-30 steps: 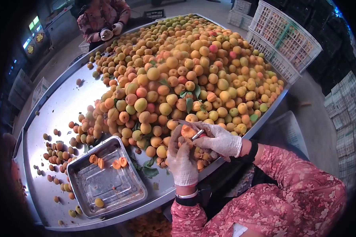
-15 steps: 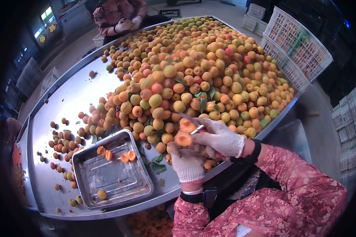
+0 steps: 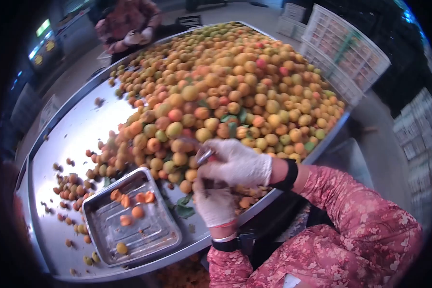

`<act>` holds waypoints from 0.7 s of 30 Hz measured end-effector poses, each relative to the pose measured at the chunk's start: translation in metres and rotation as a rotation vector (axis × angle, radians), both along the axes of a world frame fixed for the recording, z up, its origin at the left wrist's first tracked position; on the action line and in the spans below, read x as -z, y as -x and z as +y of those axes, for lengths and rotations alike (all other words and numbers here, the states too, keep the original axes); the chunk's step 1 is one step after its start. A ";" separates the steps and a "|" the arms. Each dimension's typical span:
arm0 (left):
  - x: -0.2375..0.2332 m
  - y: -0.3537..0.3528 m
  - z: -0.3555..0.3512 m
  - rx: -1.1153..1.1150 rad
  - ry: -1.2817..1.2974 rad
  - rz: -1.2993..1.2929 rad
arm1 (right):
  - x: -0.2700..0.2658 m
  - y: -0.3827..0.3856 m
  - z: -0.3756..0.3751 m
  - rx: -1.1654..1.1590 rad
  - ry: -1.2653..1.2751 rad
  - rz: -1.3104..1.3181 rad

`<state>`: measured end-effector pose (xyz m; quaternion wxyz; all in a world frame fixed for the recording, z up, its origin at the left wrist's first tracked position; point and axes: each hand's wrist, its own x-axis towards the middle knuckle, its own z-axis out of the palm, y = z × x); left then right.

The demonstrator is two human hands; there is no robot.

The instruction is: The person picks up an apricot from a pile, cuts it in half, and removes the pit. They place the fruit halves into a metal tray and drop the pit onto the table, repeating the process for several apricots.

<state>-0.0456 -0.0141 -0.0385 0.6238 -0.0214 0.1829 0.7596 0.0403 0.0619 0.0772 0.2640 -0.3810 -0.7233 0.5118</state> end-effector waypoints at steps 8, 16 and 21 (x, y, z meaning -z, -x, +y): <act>-0.007 -0.009 0.001 -0.049 -0.055 0.198 | -0.034 -0.182 0.008 0.556 -0.020 -0.249; -0.016 -0.013 0.001 0.002 -0.020 0.297 | 0.029 -0.237 0.018 0.535 -0.251 -0.803; -0.012 -0.012 0.002 0.038 -0.017 0.289 | 0.049 -0.228 0.030 0.412 -0.144 -0.873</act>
